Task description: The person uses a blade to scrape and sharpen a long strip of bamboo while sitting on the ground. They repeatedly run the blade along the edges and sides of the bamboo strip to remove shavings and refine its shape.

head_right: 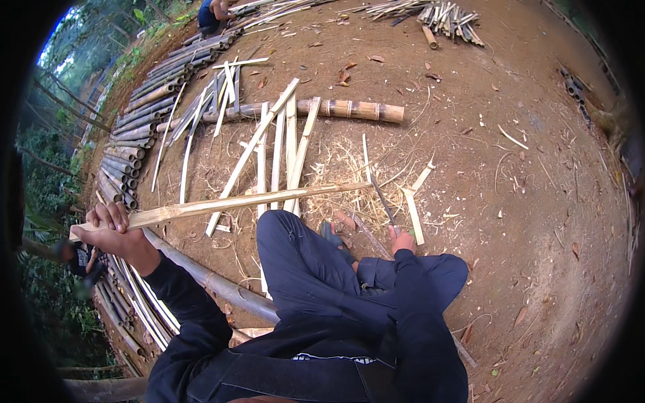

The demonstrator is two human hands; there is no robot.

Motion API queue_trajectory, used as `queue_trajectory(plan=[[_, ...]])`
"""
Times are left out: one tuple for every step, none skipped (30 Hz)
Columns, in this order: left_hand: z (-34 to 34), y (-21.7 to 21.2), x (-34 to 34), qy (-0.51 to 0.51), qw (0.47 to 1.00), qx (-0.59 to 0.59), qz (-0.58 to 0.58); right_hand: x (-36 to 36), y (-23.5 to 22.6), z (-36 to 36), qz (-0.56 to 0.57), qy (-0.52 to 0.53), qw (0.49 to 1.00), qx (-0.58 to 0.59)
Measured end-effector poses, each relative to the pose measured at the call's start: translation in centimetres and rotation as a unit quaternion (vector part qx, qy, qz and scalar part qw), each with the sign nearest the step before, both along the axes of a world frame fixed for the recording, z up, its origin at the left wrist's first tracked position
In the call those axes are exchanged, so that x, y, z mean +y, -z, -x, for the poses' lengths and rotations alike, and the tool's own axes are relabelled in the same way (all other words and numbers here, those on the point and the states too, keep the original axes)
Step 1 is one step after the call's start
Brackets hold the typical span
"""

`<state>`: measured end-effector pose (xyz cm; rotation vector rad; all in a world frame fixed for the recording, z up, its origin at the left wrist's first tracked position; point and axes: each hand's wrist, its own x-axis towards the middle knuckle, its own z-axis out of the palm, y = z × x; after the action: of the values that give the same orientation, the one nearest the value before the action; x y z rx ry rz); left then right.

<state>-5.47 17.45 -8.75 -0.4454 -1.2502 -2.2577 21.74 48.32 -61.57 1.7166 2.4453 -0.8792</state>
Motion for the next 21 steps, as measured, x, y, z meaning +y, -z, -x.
queue_trajectory(plan=[[-0.3, -0.6, -0.8, 0.046, 0.998, 0.031, 0.004, 0.1, -0.1, 0.0, -0.005, 0.011, 1.0, -0.002], [-0.5, -1.4, -1.9, 0.091, 0.994, 0.062, 0.009, 0.5, -0.3, 0.0, 0.053, 0.043, 0.997, -0.025], [-0.8, -2.1, -2.7, 0.139, 0.986, 0.095, 0.012, 0.6, -0.4, -0.1, 0.002, 0.061, 0.998, -0.026], [-1.4, -2.9, -2.2, 0.138, 0.985, 0.106, 0.012, 0.7, 0.1, -0.6, -0.049, 0.084, 0.995, -0.029], [-1.6, -3.5, -1.9, 0.16, 0.98, 0.113, 0.013, 1.1, 0.5, -1.2, -0.1, 0.106, 0.989, -0.033], [-2.0, -4.1, -2.1, 0.173, 0.977, 0.124, 0.019, 0.9, -1.4, -0.6, -0.023, 0.07, 0.997, 0.009], [-2.0, -4.5, -1.9, 0.193, 0.972, 0.133, 0.022, 0.1, -3.0, 0.1, -0.083, 0.021, 0.991, 0.1], [-1.7, -4.9, -2.1, 0.227, 0.963, 0.143, 0.019, -0.9, -4.6, 0.8, -0.143, -0.029, 0.971, 0.188], [-1.3, -5.2, -2.3, 0.243, 0.96, 0.139, 0.022, -2.3, -8.2, 1.8, -0.159, -0.08, 0.952, 0.248], [-0.9, -6.0, -2.7, 0.256, 0.957, 0.134, 0.028, -4.0, -12.6, 2.9, -0.169, -0.133, 0.927, 0.306], [0.0, -6.4, -2.8, 0.278, 0.952, 0.127, 0.028, -5.2, -16.4, 3.1, -0.209, -0.174, 0.909, 0.317], [1.3, -7.0, -3.2, 0.331, 0.935, 0.125, 0.028, -6.1, -18.8, 3.3, -0.245, -0.216, 0.886, 0.33], [1.0, -7.6, -2.2, 0.291, 0.95, 0.106, 0.029, -6.7, -19.6, 3.1, -0.255, -0.22, 0.873, 0.353], [2.5, -7.7, -2.1, 0.313, 0.946, 0.084, 0.025, -7.0, -20.1, 2.7, -0.264, -0.224, 0.86, 0.375], [4.4, -7.9, -2.2, 0.339, 0.939, 0.064, 0.019, -6.9, -20.5, 2.3, -0.276, -0.227, 0.845, 0.397], [5.6, -7.9, -2.2, 0.345, 0.937, 0.042, 0.026, -6.6, -20.8, 1.9, -0.319, -0.199, 0.824, 0.423], [6.5, -7.9, -2.1, 0.351, 0.935, 0.019, 0.033, -6.3, -20.6, 1.0, -0.307, -0.199, 0.829, 0.422], [7.6, -7.8, -1.7, 0.359, 0.933, -0.002, 0.041, -6.1, -20.0, 0.0, -0.297, -0.198, 0.834, 0.42], [8.5, -7.9, -1.7, 0.335, 0.94, -0.011, 0.057, -6.4, -20.5, -0.1, -0.279, -0.2, 0.838, 0.424], [9.4, -8.0, -1.6, 0.311, 0.947, -0.019, 0.074, -6.4, -21.3, -0.1, -0.291, -0.199, 0.811, 0.467], [10.0, -7.7, -1.7, 0.286, 0.954, -0.031, 0.088, -7.0, -22.7, -0.7, -0.245, -0.197, 0.83, 0.46]])
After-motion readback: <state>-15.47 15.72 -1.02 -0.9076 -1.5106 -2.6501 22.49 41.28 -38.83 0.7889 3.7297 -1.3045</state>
